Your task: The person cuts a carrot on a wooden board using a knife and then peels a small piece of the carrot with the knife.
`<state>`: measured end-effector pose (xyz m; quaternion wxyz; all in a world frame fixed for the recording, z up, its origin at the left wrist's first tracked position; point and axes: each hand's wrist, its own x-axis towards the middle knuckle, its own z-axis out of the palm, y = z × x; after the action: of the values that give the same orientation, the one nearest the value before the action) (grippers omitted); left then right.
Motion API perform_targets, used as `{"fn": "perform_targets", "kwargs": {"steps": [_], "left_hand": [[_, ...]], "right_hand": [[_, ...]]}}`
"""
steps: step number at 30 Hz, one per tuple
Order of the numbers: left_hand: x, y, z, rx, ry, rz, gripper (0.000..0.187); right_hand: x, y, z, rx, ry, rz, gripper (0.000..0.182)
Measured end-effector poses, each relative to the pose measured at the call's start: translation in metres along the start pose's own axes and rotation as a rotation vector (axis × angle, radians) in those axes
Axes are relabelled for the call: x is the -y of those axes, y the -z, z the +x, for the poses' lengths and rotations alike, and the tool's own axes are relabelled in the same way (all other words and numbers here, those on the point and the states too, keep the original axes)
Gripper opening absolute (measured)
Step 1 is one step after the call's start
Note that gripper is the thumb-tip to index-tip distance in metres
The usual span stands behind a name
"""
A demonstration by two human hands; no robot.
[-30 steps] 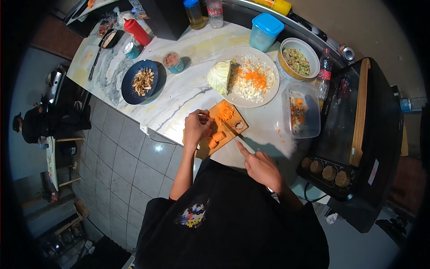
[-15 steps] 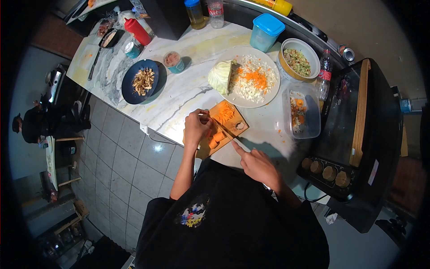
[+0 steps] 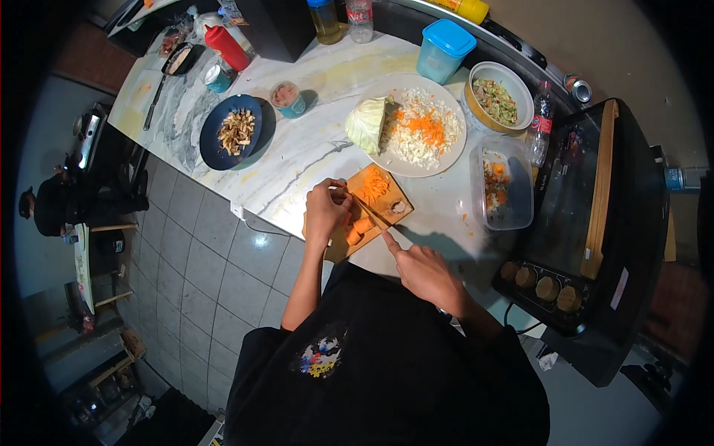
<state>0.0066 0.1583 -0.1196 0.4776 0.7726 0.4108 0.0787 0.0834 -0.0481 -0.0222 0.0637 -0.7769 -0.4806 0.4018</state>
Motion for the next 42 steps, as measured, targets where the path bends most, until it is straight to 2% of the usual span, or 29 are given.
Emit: {"fn": "perform_targets", "kwargs": {"steps": [5, 9, 16, 19, 22, 24, 26, 31, 36, 42], "left_hand": [[0.001, 0.000, 0.001, 0.002, -0.021, 0.030, 0.026], [-0.001, 0.001, 0.000, 0.001, -0.007, 0.045, 0.026], [-0.008, 0.002, -0.003, 0.002, -0.038, 0.051, 0.026], [-0.013, 0.002, -0.004, 0.036, 0.039, 0.008, 0.025], [-0.008, 0.001, -0.001, 0.038, 0.023, 0.036, 0.025], [-0.003, 0.000, 0.000, 0.016, -0.067, 0.031, 0.024], [-0.006, 0.003, -0.002, 0.033, -0.055, 0.040, 0.023], [-0.013, 0.014, -0.004, 0.092, -0.025, -0.016, 0.021], [-0.006, 0.025, -0.005, 0.066, -0.199, -0.027, 0.022], [0.004, 0.039, -0.024, 0.136, -0.214, 0.049, 0.027]], "right_hand": [[-0.011, -0.008, 0.004, -0.097, 0.105, -0.049, 0.071], [-0.009, -0.006, 0.003, -0.093, 0.114, -0.041, 0.071], [-0.006, -0.001, -0.006, 0.002, -0.021, 0.009, 0.072], [-0.015, -0.012, -0.015, -0.034, -0.037, 0.037, 0.069], [-0.020, -0.015, -0.020, -0.087, -0.017, 0.064, 0.066], [-0.019, -0.011, -0.021, -0.088, -0.009, 0.078, 0.065], [-0.017, -0.004, -0.022, -0.037, -0.034, 0.097, 0.065], [-0.021, -0.001, -0.024, -0.061, -0.010, 0.135, 0.065], [-0.020, 0.013, -0.027, -0.021, -0.063, 0.192, 0.066], [-0.033, 0.000, -0.028, -0.122, -0.005, 0.217, 0.065]]}}
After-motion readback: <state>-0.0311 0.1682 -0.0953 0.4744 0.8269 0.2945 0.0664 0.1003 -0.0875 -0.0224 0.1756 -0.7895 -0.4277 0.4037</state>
